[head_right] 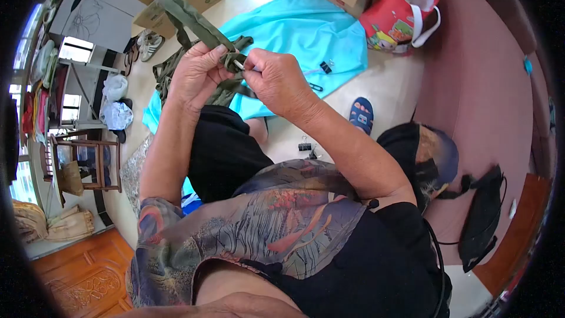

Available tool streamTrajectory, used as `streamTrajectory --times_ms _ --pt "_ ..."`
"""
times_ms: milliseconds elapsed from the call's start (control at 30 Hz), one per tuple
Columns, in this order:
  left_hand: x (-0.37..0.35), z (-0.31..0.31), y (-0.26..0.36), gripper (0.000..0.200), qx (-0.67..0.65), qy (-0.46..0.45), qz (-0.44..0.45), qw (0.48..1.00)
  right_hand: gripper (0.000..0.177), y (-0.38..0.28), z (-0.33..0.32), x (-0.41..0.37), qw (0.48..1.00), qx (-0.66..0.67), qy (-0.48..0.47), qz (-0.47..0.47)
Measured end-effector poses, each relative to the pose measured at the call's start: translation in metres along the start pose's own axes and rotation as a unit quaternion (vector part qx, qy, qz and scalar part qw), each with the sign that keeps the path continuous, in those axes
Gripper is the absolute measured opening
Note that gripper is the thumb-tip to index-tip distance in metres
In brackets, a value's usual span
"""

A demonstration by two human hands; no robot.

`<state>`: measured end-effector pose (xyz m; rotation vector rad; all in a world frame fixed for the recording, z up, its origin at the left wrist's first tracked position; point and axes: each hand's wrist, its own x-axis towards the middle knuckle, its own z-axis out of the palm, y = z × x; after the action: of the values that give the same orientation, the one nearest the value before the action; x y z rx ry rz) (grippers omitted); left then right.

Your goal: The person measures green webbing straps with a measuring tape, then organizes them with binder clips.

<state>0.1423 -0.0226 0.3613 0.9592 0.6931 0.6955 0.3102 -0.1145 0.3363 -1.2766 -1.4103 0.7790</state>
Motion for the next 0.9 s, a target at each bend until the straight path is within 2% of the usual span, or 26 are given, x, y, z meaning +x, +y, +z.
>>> streamTrajectory --times_ms 67,167,200,300,333,567,667,767,867,900 --pt "-0.012 0.008 -0.016 0.008 -0.042 0.006 -0.002 0.999 0.015 -0.007 -0.012 -0.019 0.999 0.008 -0.025 0.030" --pt "-0.021 0.017 -0.043 0.007 -0.105 0.024 -0.012 0.994 0.012 0.007 -0.035 -0.035 0.997 -0.033 0.051 -0.048" --pt "-0.024 0.018 -0.049 0.006 -0.111 0.029 -0.024 0.993 0.013 0.008 -0.041 -0.039 0.990 -0.093 0.051 -0.094" --pt "-0.040 0.030 -0.064 0.008 -0.141 0.015 -0.032 0.989 0.013 0.001 -0.035 -0.055 0.995 -0.086 -0.003 -0.039" --pt "-0.039 0.022 -0.072 0.009 -0.153 -0.012 -0.041 0.987 0.012 0.006 -0.028 -0.059 0.997 -0.063 -0.007 -0.055" --pt "-0.054 0.018 -0.083 0.011 -0.154 -0.019 -0.047 0.987 0.008 0.003 -0.017 -0.067 0.991 -0.100 -0.058 -0.059" --pt "-0.056 0.015 -0.090 0.011 -0.132 0.010 -0.069 0.989 0.010 0.012 -0.015 -0.065 0.960 -0.222 -0.055 -0.159" --pt "-0.050 0.001 -0.108 0.013 -0.161 0.037 -0.070 0.984 0.011 0.024 -0.008 -0.064 0.948 -0.245 -0.042 -0.197" --pt "-0.043 -0.009 -0.119 0.013 -0.191 0.106 -0.058 0.974 0.010 0.039 -0.005 -0.061 0.944 -0.249 -0.014 -0.216" --pt "-0.041 -0.012 -0.121 0.013 -0.203 0.119 -0.053 0.971 0.010 0.042 -0.006 -0.060 0.952 -0.219 -0.010 -0.215"
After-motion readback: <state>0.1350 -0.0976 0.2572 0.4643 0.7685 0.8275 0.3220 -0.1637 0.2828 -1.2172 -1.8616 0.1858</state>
